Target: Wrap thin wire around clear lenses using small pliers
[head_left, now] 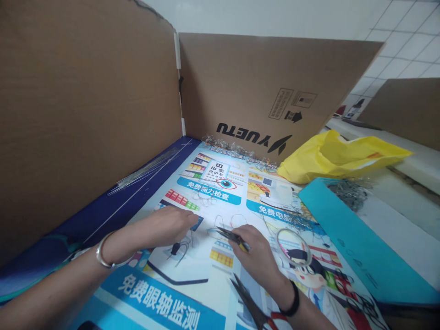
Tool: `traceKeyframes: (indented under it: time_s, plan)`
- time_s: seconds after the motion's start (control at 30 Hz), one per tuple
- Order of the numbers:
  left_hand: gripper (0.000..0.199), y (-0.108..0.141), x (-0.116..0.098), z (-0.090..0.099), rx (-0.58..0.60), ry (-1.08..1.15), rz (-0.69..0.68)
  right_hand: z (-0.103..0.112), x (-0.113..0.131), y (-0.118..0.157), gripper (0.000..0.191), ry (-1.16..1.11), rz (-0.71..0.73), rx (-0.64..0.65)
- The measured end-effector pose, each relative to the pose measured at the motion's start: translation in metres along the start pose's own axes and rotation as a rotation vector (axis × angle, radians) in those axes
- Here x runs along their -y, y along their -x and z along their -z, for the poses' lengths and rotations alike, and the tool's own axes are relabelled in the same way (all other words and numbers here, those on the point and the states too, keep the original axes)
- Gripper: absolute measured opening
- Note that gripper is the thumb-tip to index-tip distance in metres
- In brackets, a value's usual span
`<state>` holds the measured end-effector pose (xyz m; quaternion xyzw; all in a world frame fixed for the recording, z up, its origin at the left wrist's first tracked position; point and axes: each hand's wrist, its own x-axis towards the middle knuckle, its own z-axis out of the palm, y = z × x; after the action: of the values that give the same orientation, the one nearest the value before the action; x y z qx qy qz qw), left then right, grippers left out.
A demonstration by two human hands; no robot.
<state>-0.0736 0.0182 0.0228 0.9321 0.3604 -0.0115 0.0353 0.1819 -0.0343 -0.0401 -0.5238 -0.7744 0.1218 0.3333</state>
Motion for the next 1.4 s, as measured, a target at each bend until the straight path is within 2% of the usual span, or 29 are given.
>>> traceKeyframes:
  time_s: [0.17,0.27,0.43,0.57,0.67,0.8,0.9,0.97,1.17,1.27,1.4]
  plan:
    - [0.014,0.0,-0.003,0.003,-0.048,0.001,-0.003,0.002,0.002,0.0,0.016,-0.035,0.006,0.003]
    - [0.015,0.001,-0.008,0.006,-0.077,-0.03,-0.036,0.006,0.009,-0.001,0.016,-0.123,-0.046,0.002]
    - [0.015,0.002,-0.031,0.013,-0.178,-0.091,-0.105,0.016,0.035,-0.002,0.017,-0.354,-0.21,0.04]
    - [0.013,-0.001,-0.054,0.017,-0.206,-0.087,-0.2,0.018,0.055,0.002,0.016,-0.502,-0.245,0.128]
    - [0.008,-0.007,-0.065,0.016,-0.266,-0.086,-0.258,0.015,0.058,0.005,0.013,-0.539,-0.273,0.126]
    - [0.008,-0.02,-0.071,0.009,-0.338,-0.053,-0.214,0.014,0.054,0.005,0.018,-0.583,-0.314,0.059]
    - [0.01,-0.03,-0.072,0.002,-0.386,0.088,-0.14,0.015,0.05,0.004,0.018,-0.663,-0.342,0.031]
    - [0.011,-0.034,-0.072,-0.002,-0.387,0.271,-0.073,0.016,0.048,0.004,0.019,-0.684,-0.355,0.022]
    - [0.015,-0.036,-0.068,-0.007,-0.308,0.887,0.004,0.011,0.046,0.006,0.021,-0.695,-0.362,0.057]
    - [0.013,-0.036,-0.065,-0.008,-0.239,0.998,0.106,0.009,0.046,0.006,0.021,-0.718,-0.367,0.081]
    - [0.014,-0.036,-0.064,-0.008,-0.211,1.064,0.194,0.01,0.046,0.006,0.019,-0.697,-0.351,0.1]
